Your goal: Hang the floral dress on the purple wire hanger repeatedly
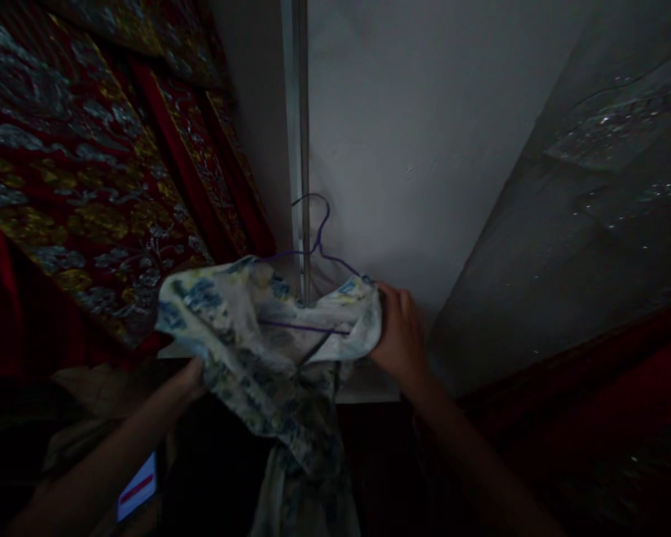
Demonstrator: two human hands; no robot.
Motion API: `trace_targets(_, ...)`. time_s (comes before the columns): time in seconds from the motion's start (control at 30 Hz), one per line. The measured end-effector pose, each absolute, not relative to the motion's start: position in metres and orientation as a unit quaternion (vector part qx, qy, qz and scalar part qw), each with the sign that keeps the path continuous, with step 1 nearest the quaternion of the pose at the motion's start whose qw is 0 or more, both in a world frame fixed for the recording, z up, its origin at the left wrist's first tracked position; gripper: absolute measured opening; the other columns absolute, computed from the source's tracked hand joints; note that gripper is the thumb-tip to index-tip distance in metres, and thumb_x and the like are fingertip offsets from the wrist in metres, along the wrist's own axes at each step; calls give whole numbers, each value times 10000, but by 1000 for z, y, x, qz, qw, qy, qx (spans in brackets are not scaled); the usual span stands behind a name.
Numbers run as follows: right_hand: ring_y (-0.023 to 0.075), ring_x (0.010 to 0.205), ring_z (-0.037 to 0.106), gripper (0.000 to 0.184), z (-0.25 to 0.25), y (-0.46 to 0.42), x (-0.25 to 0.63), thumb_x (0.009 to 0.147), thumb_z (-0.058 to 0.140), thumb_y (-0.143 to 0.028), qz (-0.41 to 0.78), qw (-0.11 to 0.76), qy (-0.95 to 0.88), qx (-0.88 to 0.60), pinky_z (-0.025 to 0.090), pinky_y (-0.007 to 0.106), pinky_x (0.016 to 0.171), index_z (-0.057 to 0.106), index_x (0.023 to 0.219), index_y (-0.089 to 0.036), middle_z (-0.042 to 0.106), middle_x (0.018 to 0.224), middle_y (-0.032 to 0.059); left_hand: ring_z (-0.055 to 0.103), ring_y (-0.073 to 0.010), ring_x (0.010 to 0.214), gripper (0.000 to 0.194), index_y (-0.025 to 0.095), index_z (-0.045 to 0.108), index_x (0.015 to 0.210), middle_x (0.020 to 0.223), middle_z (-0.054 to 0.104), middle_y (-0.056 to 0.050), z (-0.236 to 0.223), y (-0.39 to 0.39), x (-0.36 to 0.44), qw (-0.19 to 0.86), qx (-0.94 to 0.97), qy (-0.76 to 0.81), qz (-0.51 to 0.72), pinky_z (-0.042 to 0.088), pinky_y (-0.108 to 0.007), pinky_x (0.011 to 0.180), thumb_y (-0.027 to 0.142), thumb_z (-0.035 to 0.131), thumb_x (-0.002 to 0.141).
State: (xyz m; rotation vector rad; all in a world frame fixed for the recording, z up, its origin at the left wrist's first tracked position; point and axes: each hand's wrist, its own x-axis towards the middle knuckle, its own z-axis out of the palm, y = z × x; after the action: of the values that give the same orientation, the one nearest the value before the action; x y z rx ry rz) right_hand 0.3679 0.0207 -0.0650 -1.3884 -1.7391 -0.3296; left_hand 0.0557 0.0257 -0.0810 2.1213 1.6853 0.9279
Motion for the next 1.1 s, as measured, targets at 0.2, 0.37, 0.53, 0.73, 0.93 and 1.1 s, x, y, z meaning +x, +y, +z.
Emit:
trace_targets(0.2,396,1112,594,731,-17,44,367,730,732,-365,-173,434,-662,-586,490,524,948,534,1401,-152,586,1196,192,698,-330,1135,662,155,734,1141,1143,769,-152,-117,8,43,519,489,411,568,512,-463,1031,690,713,753)
trace_targets(0.37,402,1152,584,862,-7,35,347,667,791,-356,-126,441,-707,-538,484,561,990,498,1457,-175,553,1255,191,716,-326,1026,446,150,734,957,1027,790,-106,-142,-10,60,431,439,455,644,527,-446,992,427,857,630)
trace_targets(0.53,357,1409,415,727,-51,-21,331,777,737,-304,-42,538,-726,-426,340,563,1172,495,1462,-265,456,1478,138,696,-292,1087,481,192,711,1080,1033,773,-61,-189,-52,75,398,260,465,747,497,-406,1036,407,790,657)
trace_targets(0.73,275,1167,651,457,-173,-90,255,888,649,-513,423,612,-454,-490,514,409,996,655,1253,-238,689,1271,111,679,-298,1118,614,198,649,1258,1089,747,-78,-198,-93,105,502,168,489,693,504,-406,1015,363,753,675)
trace_targets(0.93,197,713,606,488,-174,-76,227,796,656,-703,511,601,-378,-485,490,300,712,667,738,-219,664,720,19,657,-333,1161,706,192,615,1327,1168,726,-114,-184,-102,107,523,185,498,667,489,-448,1036,417,744,671)
trace_targets(1.1,138,568,452,533,-151,-71,235,816,650,-684,524,568,-446,-451,368,260,578,540,607,-206,483,567,-27,667,-310,1132,517,203,661,1246,1080,745,-96,-197,-105,97,489,251,537,641,528,-441,987,431,642,782)
